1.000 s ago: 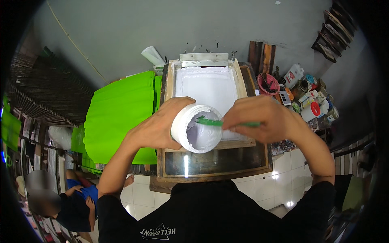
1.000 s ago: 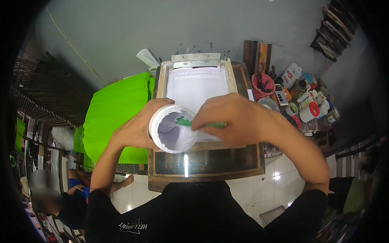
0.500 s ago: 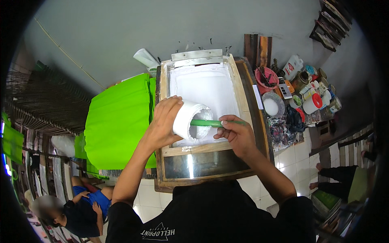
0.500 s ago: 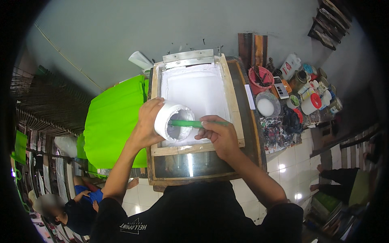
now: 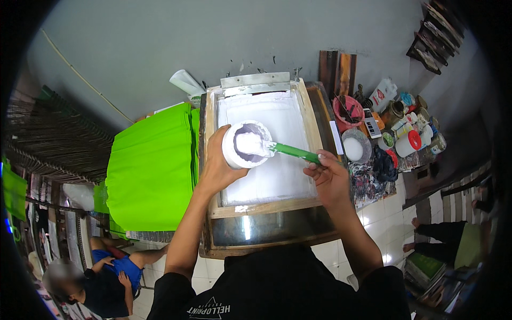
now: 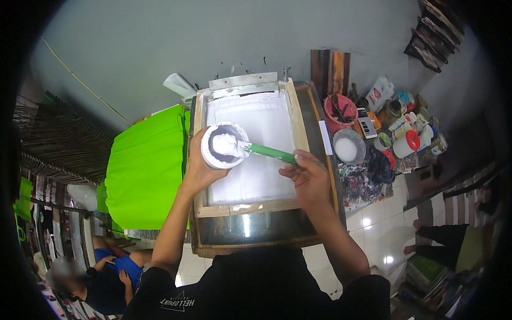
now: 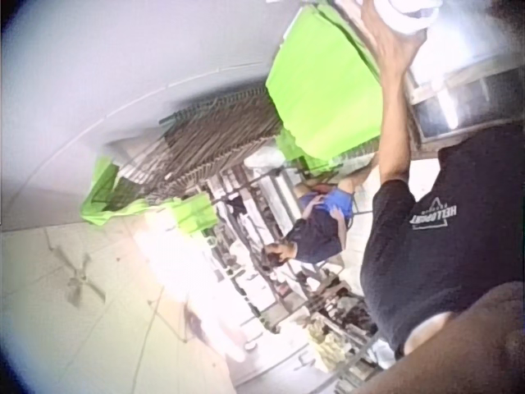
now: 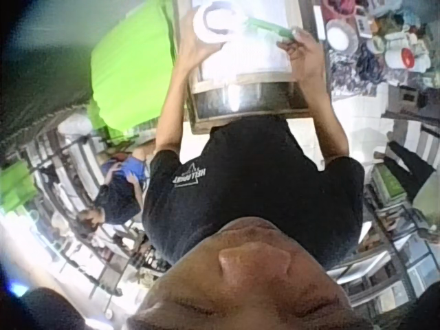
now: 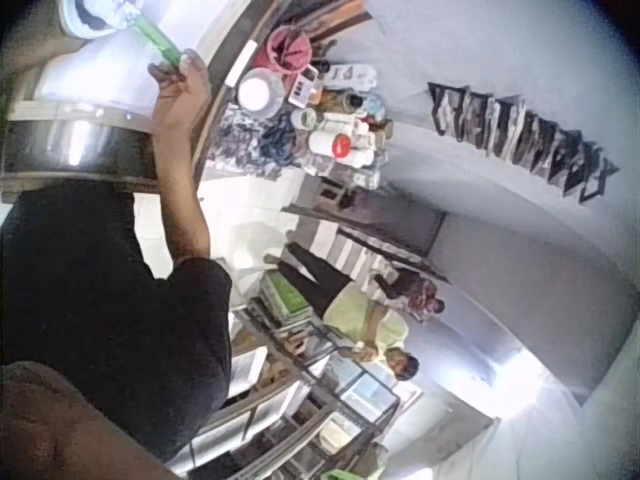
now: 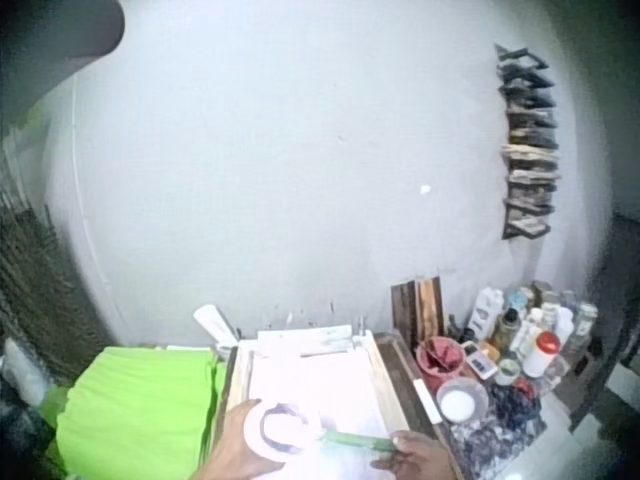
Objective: The person performs screen printing by placing sheets of paper and green bags onto a base, lowering a wooden frame with a screen, and using a squeegee to spread white ink across the screen. They lift the frame after each print and move the finished items aside.
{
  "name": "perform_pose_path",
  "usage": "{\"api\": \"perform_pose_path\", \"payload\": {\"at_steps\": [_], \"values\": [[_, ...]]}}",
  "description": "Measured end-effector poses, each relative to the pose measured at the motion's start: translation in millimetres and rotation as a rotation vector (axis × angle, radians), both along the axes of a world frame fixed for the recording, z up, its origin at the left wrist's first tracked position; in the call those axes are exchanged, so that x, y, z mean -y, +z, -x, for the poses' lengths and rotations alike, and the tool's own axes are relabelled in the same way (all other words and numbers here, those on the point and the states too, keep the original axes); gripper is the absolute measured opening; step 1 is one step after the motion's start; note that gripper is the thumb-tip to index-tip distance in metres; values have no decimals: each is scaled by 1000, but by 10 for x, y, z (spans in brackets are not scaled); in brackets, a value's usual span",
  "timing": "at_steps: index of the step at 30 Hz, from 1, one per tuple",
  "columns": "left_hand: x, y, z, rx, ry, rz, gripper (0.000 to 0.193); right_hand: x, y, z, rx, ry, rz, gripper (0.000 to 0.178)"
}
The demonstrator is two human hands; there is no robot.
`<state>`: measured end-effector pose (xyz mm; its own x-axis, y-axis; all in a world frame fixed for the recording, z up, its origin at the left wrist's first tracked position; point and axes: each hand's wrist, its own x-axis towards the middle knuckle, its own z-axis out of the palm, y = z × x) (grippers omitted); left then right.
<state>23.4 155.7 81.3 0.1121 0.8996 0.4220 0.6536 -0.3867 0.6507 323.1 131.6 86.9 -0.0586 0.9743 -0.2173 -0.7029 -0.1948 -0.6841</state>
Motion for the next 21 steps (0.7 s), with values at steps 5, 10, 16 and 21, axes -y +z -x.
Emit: {"api": "perform_pose_path", "payload": {"at_steps": [5,10,16,21], "values": [[-172,43,-121,-22,98,-24,103,-193,141,-164,-3,-61,-29,24],[-201,73,-78,-185,214,-42,99,-548,254,-142,61,-265,-194,25],[-5,490,31,13,201,153,98,-1205,-244,205,1044,-388,-571,17],[538,543,227,251,377,72,102,-1121,-671,1024,1319,-283,-802,22]]}}
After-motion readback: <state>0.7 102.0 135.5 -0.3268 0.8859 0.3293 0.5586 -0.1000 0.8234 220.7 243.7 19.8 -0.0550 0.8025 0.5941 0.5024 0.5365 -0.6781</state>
